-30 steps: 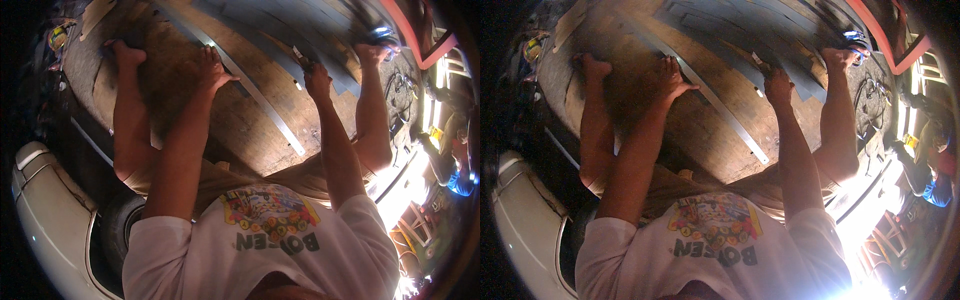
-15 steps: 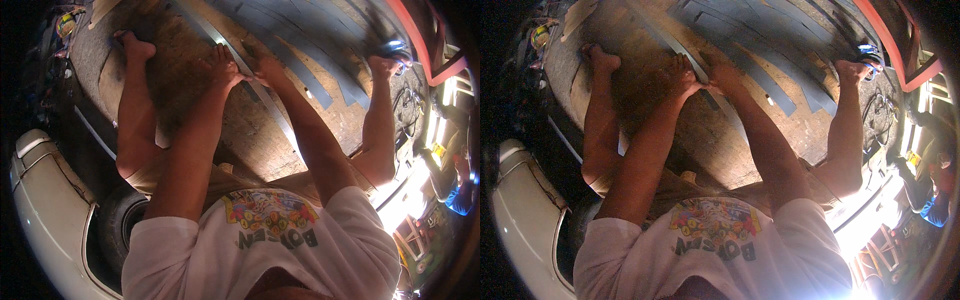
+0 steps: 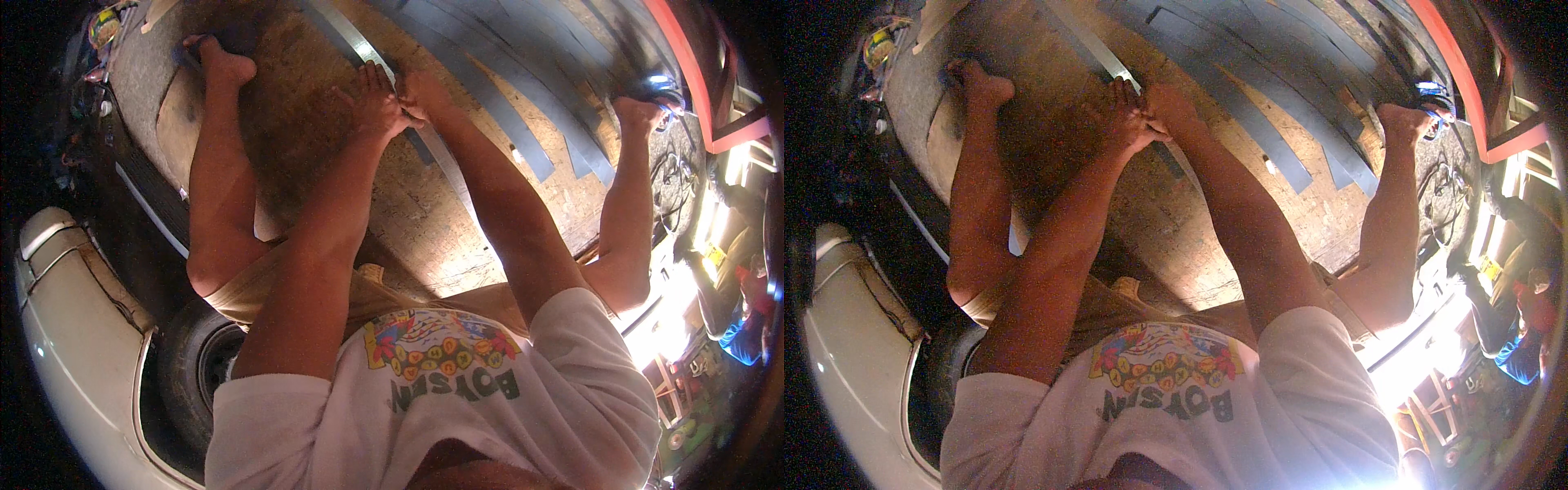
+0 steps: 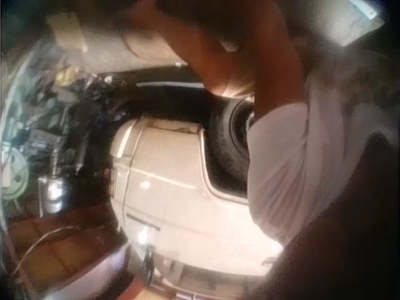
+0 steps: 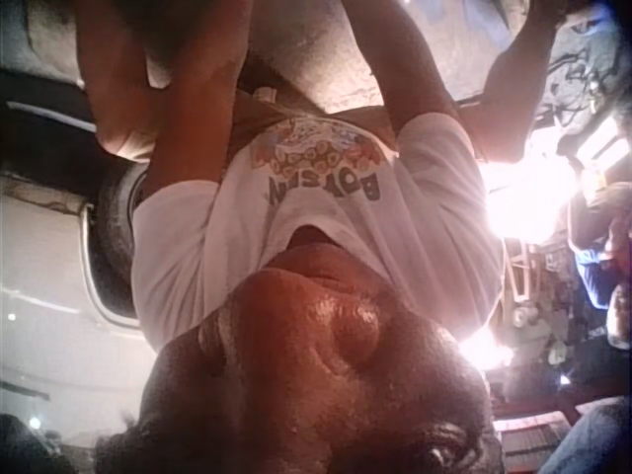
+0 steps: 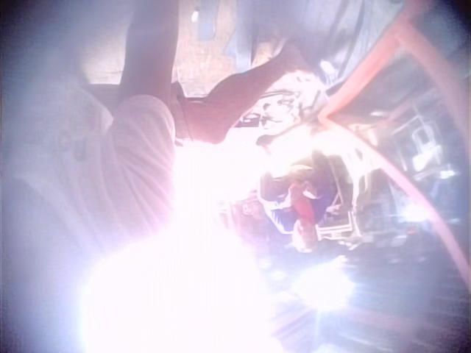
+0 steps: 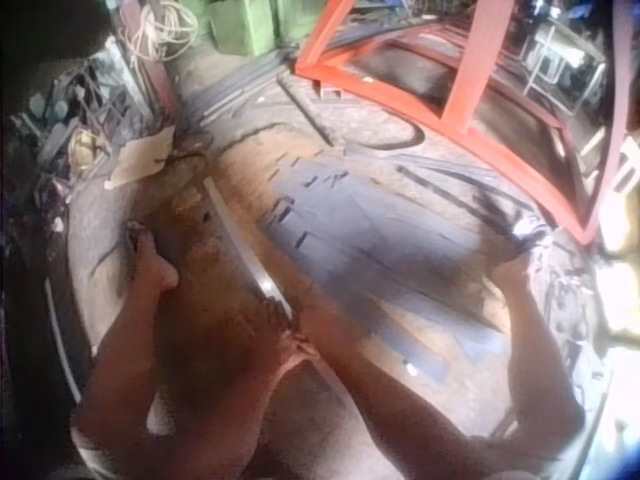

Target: The person sits on the floor and uses a utility knife to cut a long strip of grey material. They repeatedly measure, align, and cut the material into smaller pieces, occasionally inspecting the cut edges.

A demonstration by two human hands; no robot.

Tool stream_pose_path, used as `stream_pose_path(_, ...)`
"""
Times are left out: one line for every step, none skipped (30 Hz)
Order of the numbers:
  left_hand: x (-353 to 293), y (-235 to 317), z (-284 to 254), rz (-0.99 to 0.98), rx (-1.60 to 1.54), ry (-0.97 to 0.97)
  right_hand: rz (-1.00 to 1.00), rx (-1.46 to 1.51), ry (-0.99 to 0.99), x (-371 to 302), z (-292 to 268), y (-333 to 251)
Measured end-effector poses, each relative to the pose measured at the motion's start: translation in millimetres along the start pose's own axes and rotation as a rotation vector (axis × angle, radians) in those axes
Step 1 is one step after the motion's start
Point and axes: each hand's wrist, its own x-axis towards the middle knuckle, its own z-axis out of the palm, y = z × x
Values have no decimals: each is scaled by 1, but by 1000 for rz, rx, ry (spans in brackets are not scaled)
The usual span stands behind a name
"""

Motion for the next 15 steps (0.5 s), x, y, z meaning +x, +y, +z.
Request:
stream_pose_path(1, 0, 1, -4, -15, 11, -25, -4, 36, 3, 6, 8)
stream_pose_path(-3, -7, 16, -45, -157, 178, -46, -16, 44, 6, 8, 7)
stream_pose_path(-2, -10, 28, -86, -195, 210, -66, -28, 53, 8, 10, 5)
stream_pose_path(-5, -10, 27, -117, -240, 238, -62, -55, 34, 7, 10, 4)
stream_pose_path(-4, -8, 24, -148, -182, 129, -54, -60, 35, 7, 10, 4)
stream_pose_path(-4, -5, 21, -169, -159, 67, -45, -65, 36, 6, 11, 4)
stream_pose_path(-11, -6, 8, -206, -141, 9, -49, -57, 53, 7, 11, 1)
stream_pose_path(-14, -4, -2, -215, -149, -4, -49, -49, 72, 6, 11, 3)
stream_pose_path(-18, -1, -11, -224, -157, -17, -48, -41, 89, 5, 10, 5)
stream_pose_path(-20, -1, -14, -218, -195, 27, -64, -42, 95, 5, 9, 5)
stream_pose_path(-22, 0, -16, -211, -233, 71, -61, -59, 52, 5, 7, 5)
stream_pose_path(-23, 1, -18, -203, -239, 93, -58, -77, 9, 5, 6, 6)
stream_pose_path(-24, 2, -19, -197, -245, 114, -37, -109, -85, 6, 0, 3)
stream_pose_path(-25, 4, -19, -189, -218, 114, -26, -121, -118, 5, -4, 0)
stream_pose_path(-25, 4, -18, -181, -207, 105, -15, -133, -152, 4, -7, -3)
